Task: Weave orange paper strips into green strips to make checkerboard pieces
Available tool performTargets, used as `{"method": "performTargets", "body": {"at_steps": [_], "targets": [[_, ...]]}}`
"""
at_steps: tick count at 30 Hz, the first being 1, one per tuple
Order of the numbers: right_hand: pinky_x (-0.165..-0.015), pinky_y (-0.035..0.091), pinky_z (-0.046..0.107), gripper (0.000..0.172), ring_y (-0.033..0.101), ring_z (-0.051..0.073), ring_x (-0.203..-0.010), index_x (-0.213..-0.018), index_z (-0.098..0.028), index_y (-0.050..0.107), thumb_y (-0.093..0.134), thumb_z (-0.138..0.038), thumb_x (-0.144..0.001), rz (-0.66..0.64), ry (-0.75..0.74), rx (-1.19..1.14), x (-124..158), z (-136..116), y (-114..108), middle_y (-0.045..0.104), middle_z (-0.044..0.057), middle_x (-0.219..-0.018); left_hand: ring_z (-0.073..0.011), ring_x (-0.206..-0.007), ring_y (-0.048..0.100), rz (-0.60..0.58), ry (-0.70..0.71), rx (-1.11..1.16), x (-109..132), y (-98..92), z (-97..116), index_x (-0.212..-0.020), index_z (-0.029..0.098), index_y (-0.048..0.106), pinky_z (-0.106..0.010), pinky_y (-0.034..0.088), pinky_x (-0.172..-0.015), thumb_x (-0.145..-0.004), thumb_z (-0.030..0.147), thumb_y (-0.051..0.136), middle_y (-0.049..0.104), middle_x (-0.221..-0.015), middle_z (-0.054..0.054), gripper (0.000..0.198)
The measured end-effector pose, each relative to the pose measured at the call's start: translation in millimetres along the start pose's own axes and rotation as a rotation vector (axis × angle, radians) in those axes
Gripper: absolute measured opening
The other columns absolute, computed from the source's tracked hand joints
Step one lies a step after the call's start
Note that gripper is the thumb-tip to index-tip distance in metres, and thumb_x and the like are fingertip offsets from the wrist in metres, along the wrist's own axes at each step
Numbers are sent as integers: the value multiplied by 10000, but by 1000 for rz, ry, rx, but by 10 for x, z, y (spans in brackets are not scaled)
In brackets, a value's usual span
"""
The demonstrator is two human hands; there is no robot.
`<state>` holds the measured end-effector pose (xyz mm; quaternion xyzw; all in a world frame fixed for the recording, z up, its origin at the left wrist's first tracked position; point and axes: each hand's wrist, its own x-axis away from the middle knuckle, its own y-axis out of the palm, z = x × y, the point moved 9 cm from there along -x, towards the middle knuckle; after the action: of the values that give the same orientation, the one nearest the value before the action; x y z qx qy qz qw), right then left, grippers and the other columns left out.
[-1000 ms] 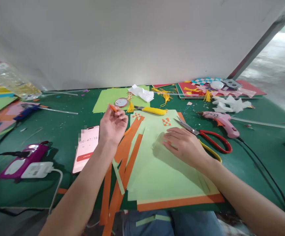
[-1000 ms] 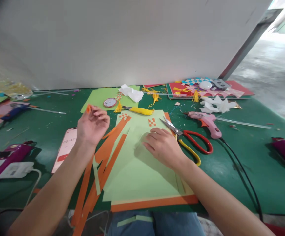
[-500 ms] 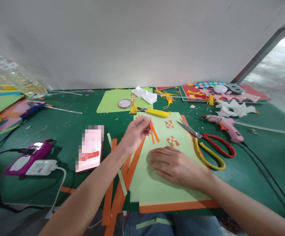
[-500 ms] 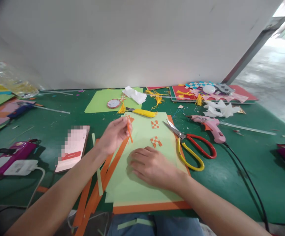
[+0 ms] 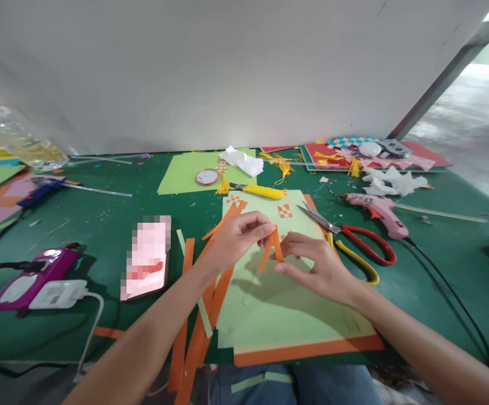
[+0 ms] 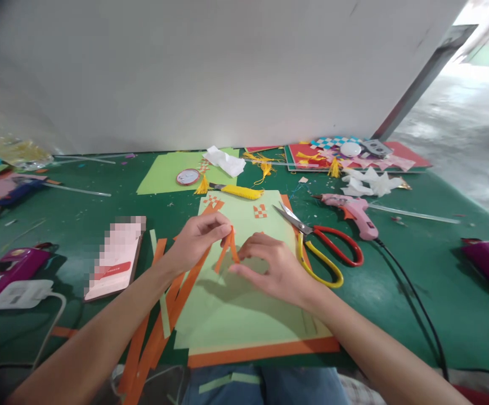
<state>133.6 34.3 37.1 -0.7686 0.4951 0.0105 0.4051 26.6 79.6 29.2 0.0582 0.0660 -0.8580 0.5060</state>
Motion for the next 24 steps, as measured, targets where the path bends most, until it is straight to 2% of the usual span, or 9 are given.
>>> {"method": "performTargets", "body": {"at_steps": [4,9,13,17,24], "targets": [[-552,414,225,232,525,99,-583,-686,-158,626,548,-165,-904,93,49,19,-12,34,-84,596,15,-676,-83,-637,520,10,-18,0,3,-11,-27,-816,160,675,-211,433,-638,-872,326,647,586,-690,11,177],[-556,423,228,163,579,116,-624,-770,-155,672,557,-126,-881,279,31,142,14,59,-282,647,28,-706,-82,-668,567,12,-52,111,4,-29,-103,-983,215,723,-200,452,-665,-851,290,682,636,-721,7,158],[-555,431,240,166,567,120,-598,-738,-167,661,569,-142,-874,376,72,195,41,100,-412,646,17,-682,-79,-641,566,8,-64,188,4,-31,-147,-1019,230,737,-198,446,-629,-823,286,712,629,-734,4,205],[-541,433,257,184,549,124,-552,-725,-180,662,563,-184,-880,433,113,251,60,91,-499,637,8,-641,-78,-630,568,14,-81,220,7,-31,-167,-998,240,748,-201,437,-616,-810,284,725,632,-743,3,195],[-604,473,284,196,622,156,-629,-764,-184,691,536,-180,-883,456,148,228,77,102,-547,681,28,-683,-85,-621,561,23,-96,191,10,-36,-169,-950,220,758,-208,436,-613,-788,294,742,654,-746,-8,179]]}}
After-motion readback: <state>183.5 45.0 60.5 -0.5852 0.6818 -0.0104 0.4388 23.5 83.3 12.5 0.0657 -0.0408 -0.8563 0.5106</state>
